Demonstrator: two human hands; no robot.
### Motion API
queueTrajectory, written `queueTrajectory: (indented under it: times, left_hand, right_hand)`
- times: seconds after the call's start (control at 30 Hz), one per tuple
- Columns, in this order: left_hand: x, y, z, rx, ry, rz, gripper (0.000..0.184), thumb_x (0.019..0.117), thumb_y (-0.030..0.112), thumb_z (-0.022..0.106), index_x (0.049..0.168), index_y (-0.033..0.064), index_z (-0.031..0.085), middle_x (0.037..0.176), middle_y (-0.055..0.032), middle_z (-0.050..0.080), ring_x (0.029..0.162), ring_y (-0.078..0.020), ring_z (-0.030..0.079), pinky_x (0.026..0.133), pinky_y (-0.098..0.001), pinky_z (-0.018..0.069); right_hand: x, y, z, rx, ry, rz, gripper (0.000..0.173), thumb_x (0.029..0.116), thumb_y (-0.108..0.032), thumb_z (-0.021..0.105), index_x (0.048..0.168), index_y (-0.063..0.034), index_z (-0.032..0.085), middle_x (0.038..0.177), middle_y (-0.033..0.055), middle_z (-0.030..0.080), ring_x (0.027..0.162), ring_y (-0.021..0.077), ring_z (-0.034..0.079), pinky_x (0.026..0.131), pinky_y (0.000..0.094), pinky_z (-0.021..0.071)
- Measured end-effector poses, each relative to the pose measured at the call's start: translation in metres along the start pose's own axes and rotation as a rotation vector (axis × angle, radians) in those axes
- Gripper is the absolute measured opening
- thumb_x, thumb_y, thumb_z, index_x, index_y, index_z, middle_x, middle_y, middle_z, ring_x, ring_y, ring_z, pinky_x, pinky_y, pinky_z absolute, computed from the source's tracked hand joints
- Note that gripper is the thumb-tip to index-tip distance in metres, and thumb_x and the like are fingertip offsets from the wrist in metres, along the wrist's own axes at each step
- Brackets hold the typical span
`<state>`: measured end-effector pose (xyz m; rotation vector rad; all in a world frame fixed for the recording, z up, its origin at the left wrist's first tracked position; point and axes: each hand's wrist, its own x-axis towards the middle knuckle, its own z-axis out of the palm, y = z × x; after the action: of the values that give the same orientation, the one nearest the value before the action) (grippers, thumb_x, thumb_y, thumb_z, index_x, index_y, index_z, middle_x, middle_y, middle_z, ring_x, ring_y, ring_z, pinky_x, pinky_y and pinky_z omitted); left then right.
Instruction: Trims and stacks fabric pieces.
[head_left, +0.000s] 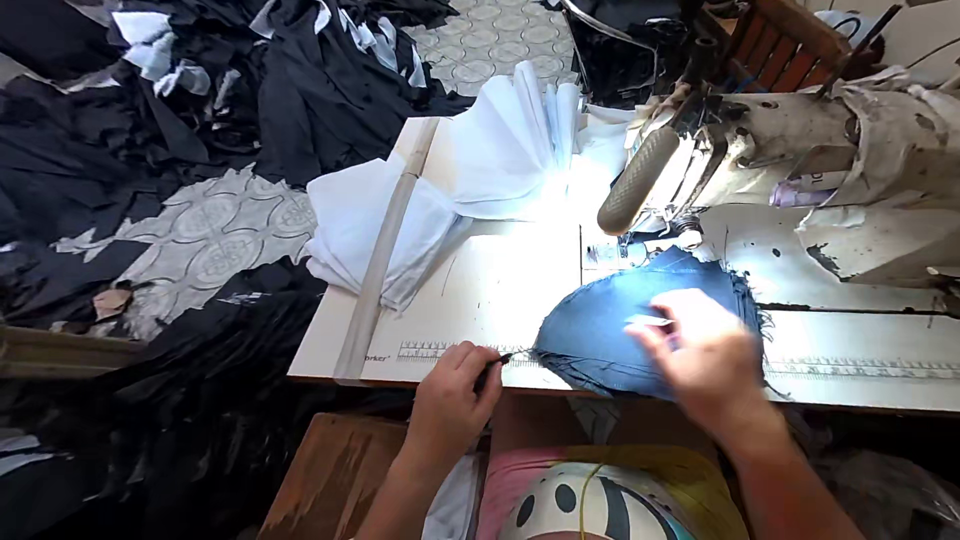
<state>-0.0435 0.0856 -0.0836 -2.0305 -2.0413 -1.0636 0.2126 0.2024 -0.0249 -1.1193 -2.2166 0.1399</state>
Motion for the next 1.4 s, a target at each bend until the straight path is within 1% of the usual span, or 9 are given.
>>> queueTrajectory:
  times: [0.23, 0.33, 0.57, 0.73, 0.9, 1.0, 1.13, 1.27, 1.4]
  left_hand:
    - [-0.012, 0.009, -0.002, -0.200, -0.039, -0.079, 0.024, 0.0937, 0.018, 0.056, 0.092, 0.0043, 0.075, 0.088, -0.0091, 0.068, 0.084, -0.0136, 0.065, 0.077, -0.0231, 0.0540]
    - [-0.018, 0.007, -0.008, -0.511, -0.006, -0.111, 0.018, 0.0977, 0.019, 0.061, 0.098, 0.0047, 0.072, 0.090, -0.0026, 0.064, 0.086, 0.0029, 0.061, 0.077, -0.0090, 0.0511]
    - [-0.026, 0.035, 0.001, -0.937, -0.036, 0.003, 0.031, 0.1041, 0.034, 0.056, 0.135, 0.0317, 0.058, 0.123, 0.0216, 0.065, 0.110, 0.0106, 0.060, 0.095, -0.0120, 0.0505]
    - [-0.091, 0.001, 0.031, -0.544, -0.423, -0.244, 0.023, 0.0962, 0.005, 0.057, 0.108, -0.0064, 0.073, 0.104, -0.0184, 0.074, 0.101, -0.0288, 0.072, 0.094, -0.0478, 0.0557]
    - [-0.077, -0.022, -0.019, -0.565, -0.110, -0.161, 0.037, 0.1092, 0.038, 0.042, 0.099, 0.0114, 0.065, 0.088, 0.0056, 0.066, 0.086, 0.0085, 0.061, 0.081, -0.0119, 0.0506]
    - [-0.032, -0.001, -0.062, -0.505, -0.092, 0.048, 0.028, 0.1099, 0.040, 0.041, 0.110, 0.0165, 0.057, 0.091, 0.0061, 0.058, 0.082, 0.0083, 0.056, 0.075, -0.0071, 0.0457]
    - [0.002, 0.006, -0.036, -0.074, -0.235, -0.065, 0.027, 0.1013, 0.021, 0.054, 0.097, -0.0009, 0.068, 0.081, -0.0142, 0.068, 0.069, -0.0273, 0.069, 0.062, -0.0443, 0.0576]
    - [-0.001, 0.005, -0.008, -0.020, -0.211, -0.078, 0.025, 0.0987, 0.021, 0.055, 0.094, 0.0010, 0.070, 0.082, -0.0119, 0.069, 0.072, -0.0266, 0.070, 0.062, -0.0431, 0.0582]
    - [-0.003, 0.010, -0.011, -0.024, -0.173, -0.063, 0.028, 0.0995, 0.024, 0.053, 0.095, 0.0019, 0.070, 0.082, -0.0105, 0.069, 0.070, -0.0228, 0.069, 0.062, -0.0380, 0.0578]
  right_hand:
    - [0.023, -0.063, 0.053, 0.013, -0.821, -0.064, 0.046, 0.1085, -0.038, 0.045, 0.107, 0.0022, 0.067, 0.093, 0.0234, 0.071, 0.095, 0.0415, 0.071, 0.079, 0.0553, 0.0516]
    - [0.006, -0.049, 0.046, 0.309, -0.409, -0.160, 0.047, 0.0964, -0.048, 0.061, 0.092, -0.0022, 0.069, 0.071, 0.0115, 0.065, 0.063, 0.0276, 0.067, 0.053, 0.0435, 0.0506]
    - [-0.017, -0.071, 0.024, 0.680, -0.136, -0.308, 0.011, 0.0826, -0.010, 0.072, 0.088, -0.0027, 0.066, 0.072, 0.0080, 0.066, 0.065, 0.0144, 0.065, 0.057, 0.0254, 0.0524]
    - [-0.007, -0.043, -0.048, 0.820, 0.039, -0.306, 0.015, 0.1031, -0.024, 0.061, 0.107, -0.0086, 0.060, 0.091, -0.0011, 0.062, 0.086, -0.0043, 0.060, 0.078, 0.0081, 0.0484]
    - [-0.004, 0.008, -0.068, 0.640, 0.302, 0.036, 0.011, 0.0982, -0.033, 0.067, 0.109, -0.0322, 0.068, 0.101, -0.0310, 0.069, 0.094, -0.0170, 0.062, 0.081, 0.0070, 0.0528]
    - [0.001, 0.048, -0.060, 0.360, 0.226, 0.313, 0.029, 0.0959, -0.026, 0.067, 0.105, 0.0017, 0.065, 0.088, -0.0069, 0.067, 0.082, -0.0101, 0.060, 0.078, 0.0147, 0.0526]
    - [-0.003, 0.081, -0.024, 0.006, -0.143, 0.550, 0.041, 0.0986, -0.025, 0.066, 0.106, 0.0153, 0.064, 0.092, 0.0336, 0.065, 0.087, 0.0463, 0.065, 0.079, 0.0651, 0.0478]
    - [-0.006, 0.069, -0.016, -0.131, 0.070, 0.465, 0.054, 0.0937, -0.030, 0.073, 0.125, 0.0121, 0.059, 0.109, 0.0364, 0.065, 0.094, 0.0539, 0.066, 0.079, 0.0692, 0.0479]
    - [0.007, -0.012, 0.000, 0.052, -0.019, -0.033, 0.041, 0.0936, -0.038, 0.066, 0.097, 0.0021, 0.074, 0.085, 0.0172, 0.073, 0.075, 0.0319, 0.072, 0.065, 0.0502, 0.0574]
